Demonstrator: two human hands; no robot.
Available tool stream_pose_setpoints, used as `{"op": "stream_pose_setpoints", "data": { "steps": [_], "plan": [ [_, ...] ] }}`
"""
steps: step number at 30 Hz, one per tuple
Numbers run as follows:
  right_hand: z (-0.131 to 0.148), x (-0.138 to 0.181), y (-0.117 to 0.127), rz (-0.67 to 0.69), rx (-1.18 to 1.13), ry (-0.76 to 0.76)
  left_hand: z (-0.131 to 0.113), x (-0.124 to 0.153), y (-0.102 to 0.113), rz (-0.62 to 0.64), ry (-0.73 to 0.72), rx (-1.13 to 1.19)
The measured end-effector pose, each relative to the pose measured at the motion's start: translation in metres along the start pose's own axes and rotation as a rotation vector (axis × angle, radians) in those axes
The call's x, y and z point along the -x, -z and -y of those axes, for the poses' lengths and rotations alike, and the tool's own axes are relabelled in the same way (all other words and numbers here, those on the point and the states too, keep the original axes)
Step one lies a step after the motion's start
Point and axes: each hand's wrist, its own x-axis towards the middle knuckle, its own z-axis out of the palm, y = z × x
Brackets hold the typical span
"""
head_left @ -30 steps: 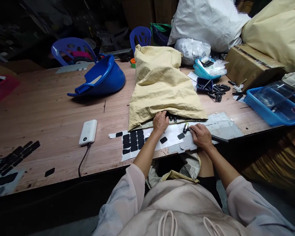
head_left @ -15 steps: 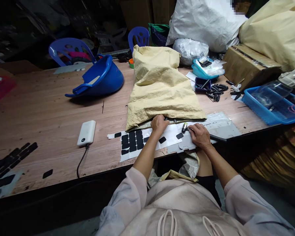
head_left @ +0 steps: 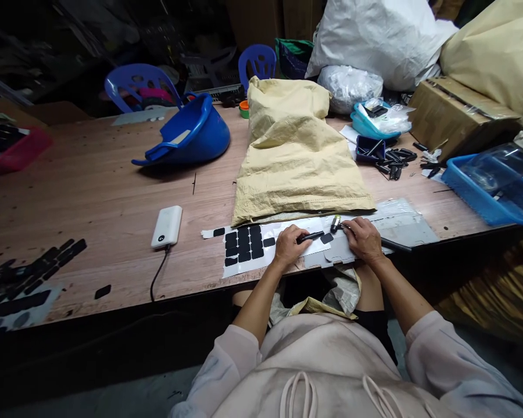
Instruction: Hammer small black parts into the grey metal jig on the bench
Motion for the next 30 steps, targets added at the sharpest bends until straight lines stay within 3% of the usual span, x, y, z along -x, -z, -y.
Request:
{"op": "stream_pose_setpoints", "data": {
  "steps": [4, 9, 16, 24, 30],
  "plan": [
    [0.008, -0.005, 0.009, 0.017, -0.064, 0.011, 0.001, -0.002, 0.002, 0.019, 0.003, 0.006],
    [0.044, -0.007, 0.023, -0.017, -0.253, 0.001, -0.002, 0.000, 0.002, 0.003, -0.011, 0.019],
    [0.083, -0.004, 0.026, 0.064, -0.369, 0.091, -0.003, -0.001, 0.003, 0.021, -0.008, -0.006],
    [0.085, 0.001, 0.018, 0.113, -0.274, 0.108, -0.001, -0.001, 0.002, 0.021, -0.033, -0.026],
    [0.078, -0.002, 0.023, -0.004, -0.279, 0.037, 0.000, -0.001, 0.000, 0.015, -0.027, -0.008]
  ]
}}
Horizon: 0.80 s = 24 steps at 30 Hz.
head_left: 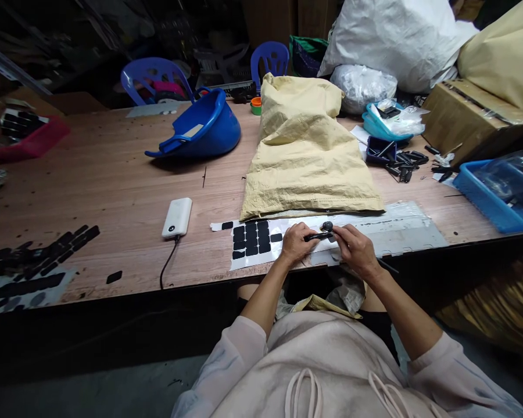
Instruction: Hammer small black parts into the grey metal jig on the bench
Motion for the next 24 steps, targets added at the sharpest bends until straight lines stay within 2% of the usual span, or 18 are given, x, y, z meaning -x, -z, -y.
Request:
{"op": "stream_pose_setpoints", "data": {
  "steps": [6, 8, 12, 19, 24],
  "plan": [
    [-0.005, 0.007, -0.002, 0.057, 0.030, -0.002, -0.002, 0.001, 0.000, -0.012, 0.007, 0.001],
    [-0.010, 0.007, -0.002, 0.031, 0.032, -0.029, -0.002, 0.001, 0.001, -0.008, 0.006, 0.004],
    [-0.030, 0.002, 0.003, -0.036, 0.074, -0.071, -0.004, 0.001, 0.002, 0.001, 0.026, -0.003],
    [-0.070, 0.000, 0.011, -0.014, 0.210, -0.024, -0.003, -0.001, 0.002, 0.029, 0.009, -0.034],
    [-0.069, 0.005, 0.002, -0.050, 0.254, -0.019, -0.004, 0.000, 0.003, 0.038, 0.012, -0.046]
  ]
}}
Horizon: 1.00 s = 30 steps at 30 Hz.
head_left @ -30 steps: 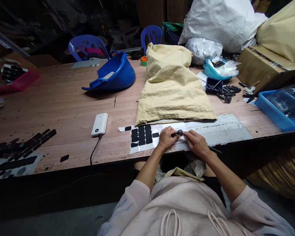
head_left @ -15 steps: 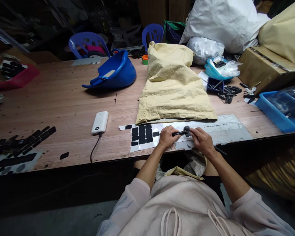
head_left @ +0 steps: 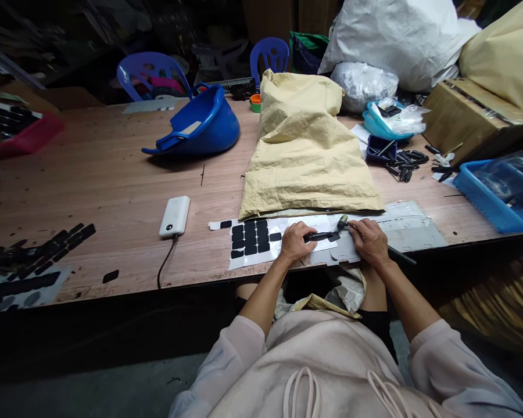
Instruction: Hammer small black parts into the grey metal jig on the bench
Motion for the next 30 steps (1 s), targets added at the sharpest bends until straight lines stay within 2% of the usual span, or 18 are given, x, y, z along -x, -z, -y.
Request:
{"op": "stream_pose_setpoints", "data": {
  "steps": [7, 30],
  "plan": [
    [0.008, 0.005, -0.006, 0.020, 0.029, -0.049, 0.000, 0.001, 0.001, 0.010, 0.000, -0.009],
    [0.012, 0.005, -0.006, 0.015, 0.096, -0.041, 0.004, 0.001, -0.001, 0.004, -0.039, -0.031]
  ]
}}
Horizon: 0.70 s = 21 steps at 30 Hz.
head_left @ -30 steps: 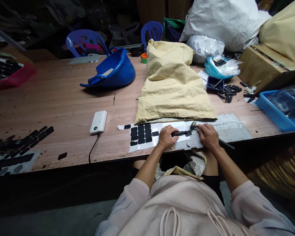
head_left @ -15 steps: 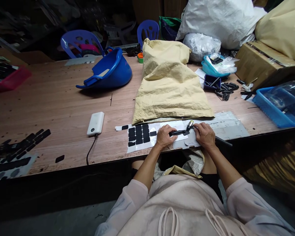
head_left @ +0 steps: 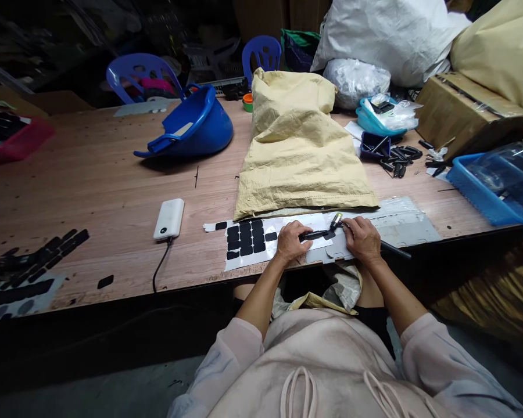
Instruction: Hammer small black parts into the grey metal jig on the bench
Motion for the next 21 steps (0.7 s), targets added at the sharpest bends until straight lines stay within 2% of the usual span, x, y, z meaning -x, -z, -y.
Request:
{"op": "stream_pose_setpoints", "data": {
  "steps": [14, 17, 19, 21],
  "plan": [
    [0.000, -0.001, 0.000, 0.020, -0.009, -0.012, 0.000, -0.001, 0.000, -0.055, -0.010, 0.087],
    [0.001, -0.001, 0.000, 0.017, 0.004, -0.014, -0.006, 0.023, 0.004, -0.085, -0.112, 0.185],
    [0.001, -0.001, 0.000, 0.014, 0.014, -0.014, -0.010, 0.051, 0.005, -0.085, -0.196, 0.265],
    [0.001, -0.001, 0.000, 0.015, 0.021, -0.015, -0.012, 0.083, 0.002, -0.034, -0.247, 0.344]
  ]
}}
